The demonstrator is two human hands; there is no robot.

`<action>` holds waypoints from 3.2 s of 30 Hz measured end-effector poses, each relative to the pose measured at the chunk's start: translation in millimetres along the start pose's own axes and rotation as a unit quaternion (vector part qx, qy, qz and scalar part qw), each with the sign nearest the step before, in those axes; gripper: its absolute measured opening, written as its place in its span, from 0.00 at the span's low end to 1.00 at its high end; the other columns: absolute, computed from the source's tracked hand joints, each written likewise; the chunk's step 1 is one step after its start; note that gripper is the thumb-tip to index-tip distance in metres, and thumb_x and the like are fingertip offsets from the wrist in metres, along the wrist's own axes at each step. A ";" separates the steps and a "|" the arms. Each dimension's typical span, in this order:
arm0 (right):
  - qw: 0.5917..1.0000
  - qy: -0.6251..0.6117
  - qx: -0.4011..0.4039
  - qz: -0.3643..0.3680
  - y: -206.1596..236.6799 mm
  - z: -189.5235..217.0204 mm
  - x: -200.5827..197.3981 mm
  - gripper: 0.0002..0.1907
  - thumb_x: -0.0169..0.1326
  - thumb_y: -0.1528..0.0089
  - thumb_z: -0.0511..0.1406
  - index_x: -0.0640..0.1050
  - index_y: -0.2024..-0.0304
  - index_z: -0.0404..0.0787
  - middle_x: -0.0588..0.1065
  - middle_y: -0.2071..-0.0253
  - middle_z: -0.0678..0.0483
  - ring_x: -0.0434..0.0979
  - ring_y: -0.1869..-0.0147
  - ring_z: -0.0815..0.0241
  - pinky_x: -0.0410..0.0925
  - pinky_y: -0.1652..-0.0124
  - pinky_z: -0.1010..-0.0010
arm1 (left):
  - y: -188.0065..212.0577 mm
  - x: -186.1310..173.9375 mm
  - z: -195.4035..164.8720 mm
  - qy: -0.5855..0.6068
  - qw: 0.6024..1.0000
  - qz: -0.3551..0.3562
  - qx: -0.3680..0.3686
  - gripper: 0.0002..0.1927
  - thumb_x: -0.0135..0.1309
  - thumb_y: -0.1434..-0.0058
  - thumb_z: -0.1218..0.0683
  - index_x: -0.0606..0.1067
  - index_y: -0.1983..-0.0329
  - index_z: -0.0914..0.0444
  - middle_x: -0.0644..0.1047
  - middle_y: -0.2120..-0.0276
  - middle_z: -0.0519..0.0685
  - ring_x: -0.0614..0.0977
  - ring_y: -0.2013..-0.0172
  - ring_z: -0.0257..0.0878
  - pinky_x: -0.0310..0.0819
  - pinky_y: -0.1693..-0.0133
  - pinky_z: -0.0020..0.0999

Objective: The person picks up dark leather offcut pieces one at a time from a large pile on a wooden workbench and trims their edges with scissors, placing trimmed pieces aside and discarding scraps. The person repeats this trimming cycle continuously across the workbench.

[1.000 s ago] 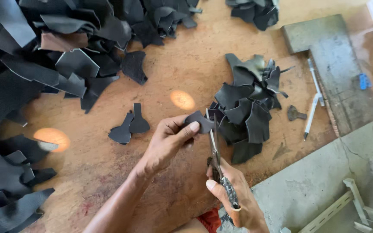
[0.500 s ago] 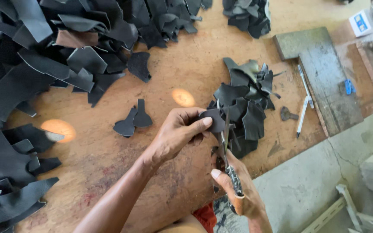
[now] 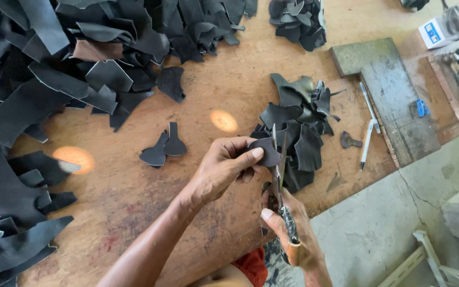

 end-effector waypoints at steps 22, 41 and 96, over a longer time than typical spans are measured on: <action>0.999 -0.033 -0.006 -0.021 -0.6 -2.9 13.0 0.18 0.52 0.45 0.43 0.74 0.62 0.35 0.72 0.73 0.52 0.77 0.70 0.59 0.71 0.69 0.67 | 5.1 -7.0 -3.2 0.034 0.999 0.026 -0.020 0.12 0.56 0.32 0.53 0.81 0.53 0.67 0.77 0.74 0.43 0.70 0.77 0.26 0.62 0.76 0.22; 0.998 -0.046 -0.016 -0.028 7.4 -14.1 10.2 0.14 0.55 0.44 0.41 0.75 0.70 0.35 0.70 0.81 0.55 0.73 0.81 0.65 0.68 0.78 0.72 | 9.4 -2.3 -27.1 -0.006 0.997 0.075 -0.033 0.12 0.57 0.33 0.54 0.81 0.56 0.69 0.77 0.76 0.44 0.68 0.80 0.26 0.58 0.79 0.22; 0.999 0.007 0.007 -0.054 1.3 -12.7 16.6 0.06 0.53 0.43 0.31 0.77 0.73 0.34 0.72 0.86 0.56 0.72 0.88 0.66 0.67 0.86 0.72 | 17.9 -13.1 -20.8 -0.011 1.000 0.017 -0.008 0.12 0.59 0.35 0.53 0.81 0.53 0.65 0.78 0.73 0.40 0.69 0.74 0.26 0.63 0.73 0.22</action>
Point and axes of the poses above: each hand's wrist, its own y-axis away from the middle knuckle, its own x-axis out of the palm, z = x × y, the point moved 8 cm from there along -y, towards the middle knuckle
